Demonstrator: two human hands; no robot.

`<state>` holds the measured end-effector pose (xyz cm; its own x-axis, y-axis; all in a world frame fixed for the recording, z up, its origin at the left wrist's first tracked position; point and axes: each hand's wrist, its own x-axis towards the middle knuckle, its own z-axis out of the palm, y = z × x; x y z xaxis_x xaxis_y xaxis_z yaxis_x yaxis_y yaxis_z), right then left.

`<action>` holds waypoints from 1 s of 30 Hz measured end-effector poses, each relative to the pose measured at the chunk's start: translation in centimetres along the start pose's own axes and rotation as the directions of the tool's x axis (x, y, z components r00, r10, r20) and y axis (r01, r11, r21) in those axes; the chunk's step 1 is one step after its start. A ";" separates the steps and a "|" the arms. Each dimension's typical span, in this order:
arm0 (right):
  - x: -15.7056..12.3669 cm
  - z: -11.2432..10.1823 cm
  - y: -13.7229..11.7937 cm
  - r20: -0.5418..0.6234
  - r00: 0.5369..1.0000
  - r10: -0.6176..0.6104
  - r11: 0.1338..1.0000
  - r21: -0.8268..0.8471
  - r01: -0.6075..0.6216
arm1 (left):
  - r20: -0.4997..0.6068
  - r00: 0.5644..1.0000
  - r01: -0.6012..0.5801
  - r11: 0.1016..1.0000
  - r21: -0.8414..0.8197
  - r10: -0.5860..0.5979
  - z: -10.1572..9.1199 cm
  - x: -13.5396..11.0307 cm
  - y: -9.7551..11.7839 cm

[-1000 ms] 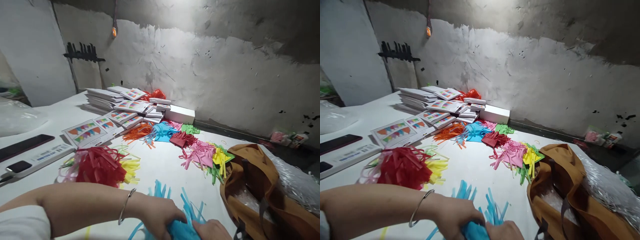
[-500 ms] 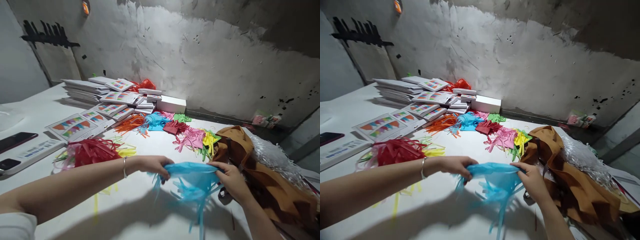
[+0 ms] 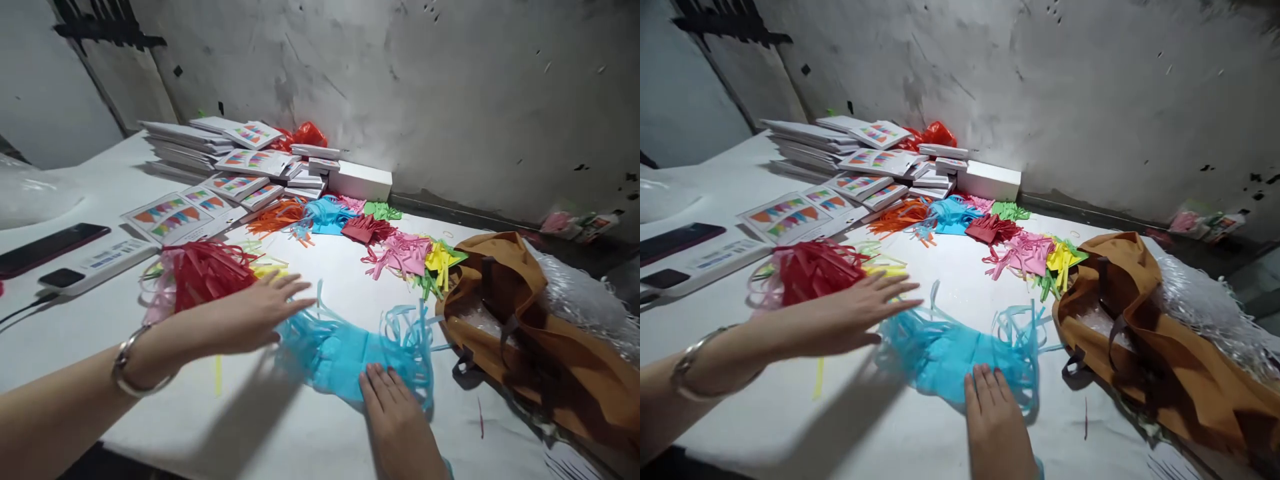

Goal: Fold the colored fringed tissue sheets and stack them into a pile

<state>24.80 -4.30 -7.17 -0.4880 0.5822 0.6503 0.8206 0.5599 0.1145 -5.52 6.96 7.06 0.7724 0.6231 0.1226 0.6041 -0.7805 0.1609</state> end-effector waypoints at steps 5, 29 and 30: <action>-0.2 -1.2 0.3 0.097 0.994 -0.059 0.998 0.016 0.058 | 0.059 0.975 -0.196 0.953 -0.230 0.214 5.1 0.4 7.5; 0.0 -6.8 1.2 0.198 0.969 0.151 0.982 0.079 -0.169 | -0.125 0.981 -0.166 0.970 -0.177 0.145 12.6 0.4 8.1; 0.7 -6.1 0.7 0.223 0.972 0.076 0.985 0.134 -0.108 | -0.141 0.978 -0.176 0.968 -0.180 0.152 12.7 0.4 7.9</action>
<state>26.84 -7.08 -2.01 -0.4778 0.7399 0.4735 0.8211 0.5677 -0.0586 2.05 0.39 -4.05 0.8198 0.4983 0.2821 0.4135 -0.8560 0.3103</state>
